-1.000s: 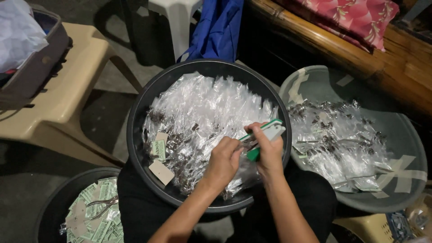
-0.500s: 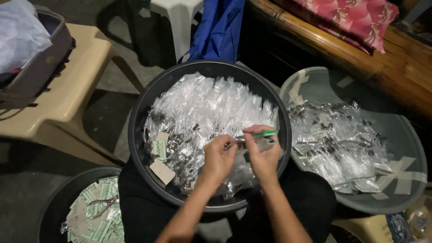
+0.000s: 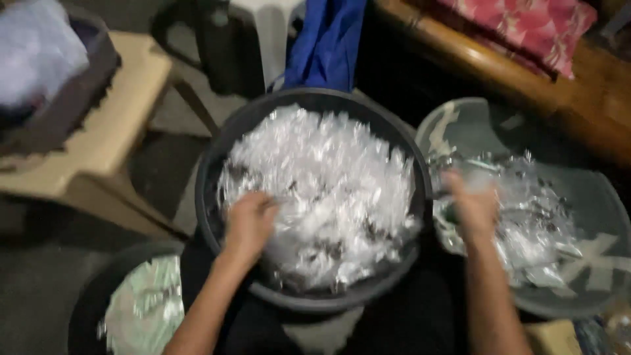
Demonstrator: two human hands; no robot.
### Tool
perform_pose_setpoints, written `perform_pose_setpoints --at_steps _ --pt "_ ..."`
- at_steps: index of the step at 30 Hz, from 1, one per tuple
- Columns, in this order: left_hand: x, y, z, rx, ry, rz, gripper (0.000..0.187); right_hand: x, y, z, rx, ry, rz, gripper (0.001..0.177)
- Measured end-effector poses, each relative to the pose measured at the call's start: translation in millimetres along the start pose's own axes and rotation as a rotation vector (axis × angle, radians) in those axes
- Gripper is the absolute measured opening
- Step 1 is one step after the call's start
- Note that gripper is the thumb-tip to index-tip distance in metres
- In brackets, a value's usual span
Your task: Labeling and stapling small plastic bags containing small parts
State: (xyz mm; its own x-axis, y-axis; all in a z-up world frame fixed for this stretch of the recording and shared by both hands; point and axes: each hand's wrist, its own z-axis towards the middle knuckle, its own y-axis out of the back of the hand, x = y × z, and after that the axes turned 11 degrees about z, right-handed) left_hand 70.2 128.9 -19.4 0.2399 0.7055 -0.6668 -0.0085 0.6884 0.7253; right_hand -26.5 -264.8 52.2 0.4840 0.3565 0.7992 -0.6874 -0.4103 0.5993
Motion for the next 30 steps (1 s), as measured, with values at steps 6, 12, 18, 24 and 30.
perform_pose_setpoints --at_steps 6,12,18,24,30 --pt "-40 -24 7 0.074 0.136 -0.332 0.042 -9 -28 -30 0.455 -0.162 1.006 0.032" --pt "-106 0 -9 0.287 0.237 -0.906 0.050 -6 -46 -87 0.595 0.020 0.796 0.039" --pt "-92 -26 -1 0.302 0.154 -1.004 0.043 27 -44 -118 0.579 -0.109 1.020 0.034" --pt "-105 -7 -14 0.256 0.140 -0.900 0.050 11 -41 -119 0.588 -0.090 0.946 0.036" --pt "-149 45 -36 0.282 -0.038 -0.365 0.115 13 -45 -119 0.360 0.120 0.716 0.026"
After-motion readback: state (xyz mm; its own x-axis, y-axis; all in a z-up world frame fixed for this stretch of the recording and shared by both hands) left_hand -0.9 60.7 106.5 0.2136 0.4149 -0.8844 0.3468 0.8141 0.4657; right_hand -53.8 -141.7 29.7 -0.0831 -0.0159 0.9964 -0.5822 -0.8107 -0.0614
